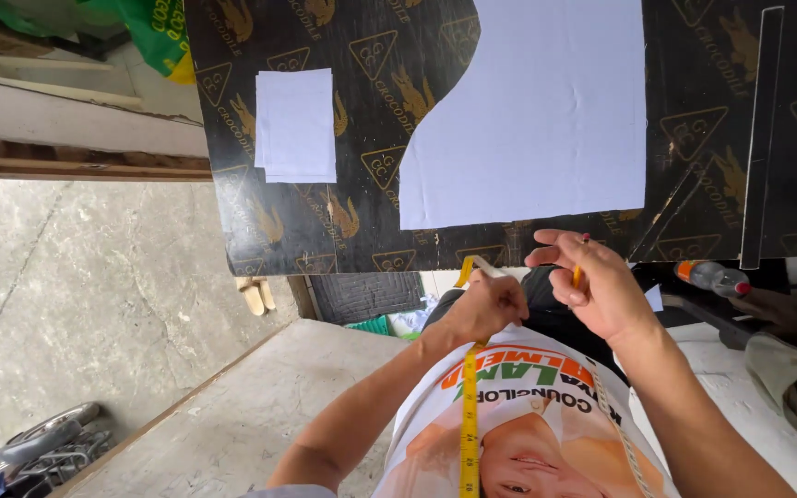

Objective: Measuring and marking a pattern on paper or fabric using a ruler, measuring tape, and pencil.

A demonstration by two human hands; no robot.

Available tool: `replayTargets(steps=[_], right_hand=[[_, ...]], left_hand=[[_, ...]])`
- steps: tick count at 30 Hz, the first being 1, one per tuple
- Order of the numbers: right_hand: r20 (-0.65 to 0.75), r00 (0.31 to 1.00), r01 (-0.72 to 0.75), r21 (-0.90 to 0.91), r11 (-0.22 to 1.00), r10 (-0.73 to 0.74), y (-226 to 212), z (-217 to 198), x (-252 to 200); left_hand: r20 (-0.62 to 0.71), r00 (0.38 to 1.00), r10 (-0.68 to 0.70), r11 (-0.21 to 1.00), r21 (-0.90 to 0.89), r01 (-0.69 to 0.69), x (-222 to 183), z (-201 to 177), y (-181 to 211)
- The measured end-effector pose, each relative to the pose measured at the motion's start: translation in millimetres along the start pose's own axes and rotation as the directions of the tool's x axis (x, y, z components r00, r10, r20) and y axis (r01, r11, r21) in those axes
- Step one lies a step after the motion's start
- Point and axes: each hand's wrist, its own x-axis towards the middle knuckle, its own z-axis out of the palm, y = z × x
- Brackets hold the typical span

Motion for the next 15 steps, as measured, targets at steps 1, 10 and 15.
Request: replayTargets(steps=[1,10,15], right_hand=[[0.005,1.0,-0.006,0.004,1.0,0.006,-2,7,-3],[-0.24,0.943,-0.261,-0.109,0.959,0.23,25,-68,30],[-0.133,0.988,0.083,0.007,0.997,-0.081,-34,-72,35]], left_hand=[[-0.004,1.0,-0.007,1.0,0.002,0.007,4,2,1],[-0.163,0.987,-0.009,0.982,-0.187,-0.022,29,10,90],[-0.153,0.987,0.052,0.933,-0.345,-0.102,54,23,73]])
